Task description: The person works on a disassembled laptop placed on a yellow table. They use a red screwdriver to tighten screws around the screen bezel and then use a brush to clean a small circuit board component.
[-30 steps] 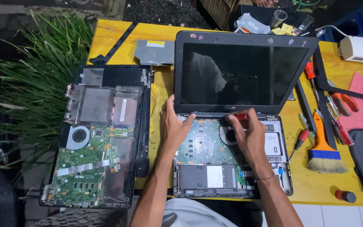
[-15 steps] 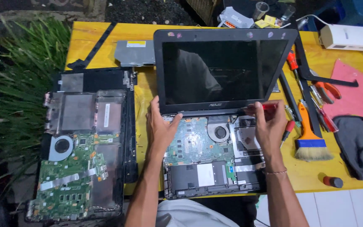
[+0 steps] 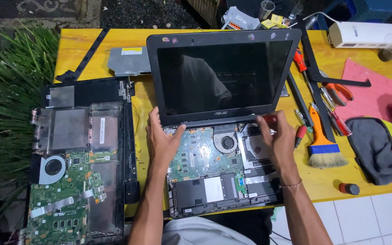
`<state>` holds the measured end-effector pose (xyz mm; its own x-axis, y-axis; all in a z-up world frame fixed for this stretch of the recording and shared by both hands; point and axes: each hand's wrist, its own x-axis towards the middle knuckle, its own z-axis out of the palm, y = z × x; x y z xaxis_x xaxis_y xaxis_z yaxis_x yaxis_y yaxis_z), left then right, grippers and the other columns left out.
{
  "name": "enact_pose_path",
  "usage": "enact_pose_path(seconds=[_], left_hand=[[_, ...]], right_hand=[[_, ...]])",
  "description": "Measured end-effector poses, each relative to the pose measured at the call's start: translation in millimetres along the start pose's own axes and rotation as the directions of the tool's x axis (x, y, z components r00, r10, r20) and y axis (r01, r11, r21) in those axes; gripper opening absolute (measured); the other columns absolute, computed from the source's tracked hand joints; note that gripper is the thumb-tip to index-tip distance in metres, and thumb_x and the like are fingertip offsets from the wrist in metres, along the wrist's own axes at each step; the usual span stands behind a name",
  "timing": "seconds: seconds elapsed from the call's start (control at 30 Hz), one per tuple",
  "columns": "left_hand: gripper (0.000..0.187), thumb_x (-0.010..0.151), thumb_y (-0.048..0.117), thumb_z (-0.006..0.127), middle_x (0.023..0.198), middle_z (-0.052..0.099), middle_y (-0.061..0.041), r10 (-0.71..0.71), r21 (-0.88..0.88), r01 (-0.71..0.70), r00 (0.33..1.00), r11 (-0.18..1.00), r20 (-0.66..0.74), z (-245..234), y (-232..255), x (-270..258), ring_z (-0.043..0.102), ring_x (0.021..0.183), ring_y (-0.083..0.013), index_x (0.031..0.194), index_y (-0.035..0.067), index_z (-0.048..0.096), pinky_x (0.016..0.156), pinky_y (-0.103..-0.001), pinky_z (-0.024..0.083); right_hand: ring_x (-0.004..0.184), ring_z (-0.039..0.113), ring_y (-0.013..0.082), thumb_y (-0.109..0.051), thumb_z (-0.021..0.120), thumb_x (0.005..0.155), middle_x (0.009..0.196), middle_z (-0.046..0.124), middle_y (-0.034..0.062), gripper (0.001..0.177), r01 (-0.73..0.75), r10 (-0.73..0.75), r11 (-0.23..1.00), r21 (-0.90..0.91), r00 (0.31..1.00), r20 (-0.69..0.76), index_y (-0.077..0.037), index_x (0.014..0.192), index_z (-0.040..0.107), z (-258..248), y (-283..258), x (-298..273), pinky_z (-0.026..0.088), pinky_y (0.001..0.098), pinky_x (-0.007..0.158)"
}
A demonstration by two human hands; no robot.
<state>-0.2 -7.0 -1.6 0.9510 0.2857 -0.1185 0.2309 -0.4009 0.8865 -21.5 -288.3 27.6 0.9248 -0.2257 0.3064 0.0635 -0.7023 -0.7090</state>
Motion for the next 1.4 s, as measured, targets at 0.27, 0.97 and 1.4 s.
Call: enact_pose_path(seconds=[0.27, 0.97, 1.4], left_hand=[[0.085, 0.079, 0.027, 0.085, 0.143, 0.055, -0.025, 0.003, -0.028, -0.003, 1.000, 1.000, -0.006, 1, -3, 0, 0.052, 0.133, -0.0433, 0.151, 0.020, 0.040, 0.105, -0.057, 0.045], [0.084, 0.080, 0.026, 0.084, 0.145, 0.053, -0.027, -0.010, -0.041, 0.010, 1.000, 0.999, -0.002, 1, -2, 1, 0.051, 0.134, -0.0440, 0.152, 0.019, 0.040, 0.106, -0.057, 0.045], [0.083, 0.081, 0.027, 0.083, 0.142, 0.055, -0.027, 0.050, -0.003, -0.050, 0.999, 0.999, -0.016, 2, -5, 0, 0.053, 0.131, -0.0450, 0.151, 0.019, 0.040, 0.105, -0.057, 0.046]], right_hand=[[0.076, 0.073, 0.0400, -0.017, 0.075, 0.101, 0.088, 0.071, 0.0250, 0.021, -0.142, 0.144, 0.989, -0.040, 0.989, 0.029, -0.001, 0.107, 0.063, 0, 4, 20, 0.058, 0.0446, 0.062], [0.081, 0.075, 0.0383, -0.015, 0.072, 0.102, 0.093, 0.074, 0.0239, 0.018, -0.176, 0.198, 0.970, -0.170, 0.972, 0.124, -0.003, 0.109, 0.062, -2, -27, 35, 0.060, 0.0448, 0.071], [0.080, 0.076, 0.0376, -0.012, 0.070, 0.101, 0.093, 0.074, 0.0245, 0.018, -0.202, 0.243, 0.956, -0.214, 0.952, 0.184, -0.003, 0.115, 0.063, 0, -34, 43, 0.060, 0.0484, 0.076]])
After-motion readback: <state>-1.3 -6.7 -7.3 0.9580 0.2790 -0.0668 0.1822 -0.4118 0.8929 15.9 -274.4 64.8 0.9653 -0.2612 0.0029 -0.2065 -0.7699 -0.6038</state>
